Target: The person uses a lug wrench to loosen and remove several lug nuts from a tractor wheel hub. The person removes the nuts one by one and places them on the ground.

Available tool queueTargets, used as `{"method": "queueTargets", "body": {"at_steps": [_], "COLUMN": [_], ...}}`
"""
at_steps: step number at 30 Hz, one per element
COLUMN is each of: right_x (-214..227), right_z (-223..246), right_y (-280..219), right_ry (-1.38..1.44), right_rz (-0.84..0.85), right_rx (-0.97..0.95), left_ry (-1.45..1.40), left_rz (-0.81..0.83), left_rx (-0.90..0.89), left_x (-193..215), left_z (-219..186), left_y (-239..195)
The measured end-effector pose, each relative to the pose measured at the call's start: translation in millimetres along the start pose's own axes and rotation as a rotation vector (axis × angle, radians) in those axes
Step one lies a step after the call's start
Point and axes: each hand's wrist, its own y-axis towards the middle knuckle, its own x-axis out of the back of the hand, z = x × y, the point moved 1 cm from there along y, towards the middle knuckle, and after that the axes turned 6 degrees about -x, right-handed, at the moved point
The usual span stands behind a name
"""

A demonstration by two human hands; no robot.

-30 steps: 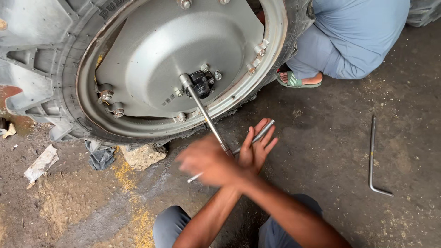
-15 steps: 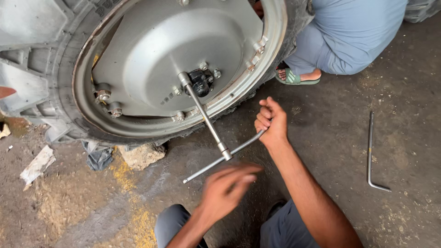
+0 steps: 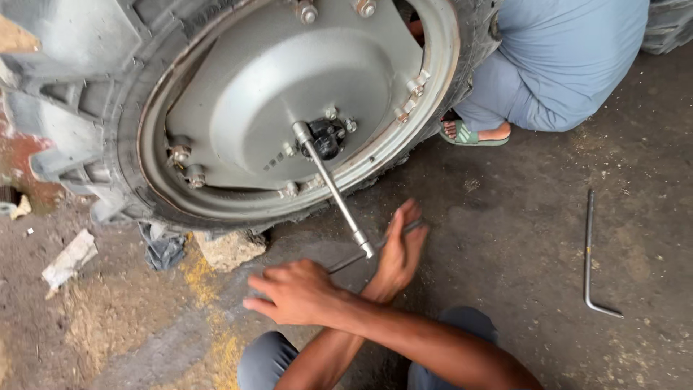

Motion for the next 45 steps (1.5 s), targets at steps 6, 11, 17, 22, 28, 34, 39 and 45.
{"method": "queueTargets", "body": {"at_steps": [6,11,17,22,28,34,39,45], "right_x": [9.7,91.6,25.1,-59.4,-66.1,-60.3,-67.7,-85.5], "right_z": [-42.3,-166.9,-331.8,-339.2,-212.5,-82.2,-78.6,-128.4], "right_y": [-0.3,-45.4,-114.9,-99.3,-58.0,-38.6,-27.1,-23.6], "right_ry": [0.360,0.438,1.526,1.552,1.666,1.835,1.471,1.838], "right_rz": [-0.037,-1.088,-0.942,-0.558,-0.027,0.403,0.216,-0.461], "right_rx": [0.193,-0.020,-0.759,-0.907,-0.587,-0.174,-0.127,0.270], "left_ry": [-0.454,-0.424,-0.363,0.024,-0.416,-0.545,-0.553,-0.957], "left_rz": [0.283,0.215,-0.038,-0.295,-0.017,-0.145,-0.077,0.050], "left_rx": [0.012,0.100,0.280,0.219,0.231,0.210,0.197,0.314], "left_x": [-48.4,-48.5,-48.5,-41.9,-63.7,-76.4,-80.6,-39.6], "left_z": [-27.2,-40.9,-28.9,-39.3,-36.8,-34.5,-52.9,-79.8], "left_y": [-1.9,-11.3,-13.6,-21.1,-5.7,3.2,-17.2,-67.3]}}
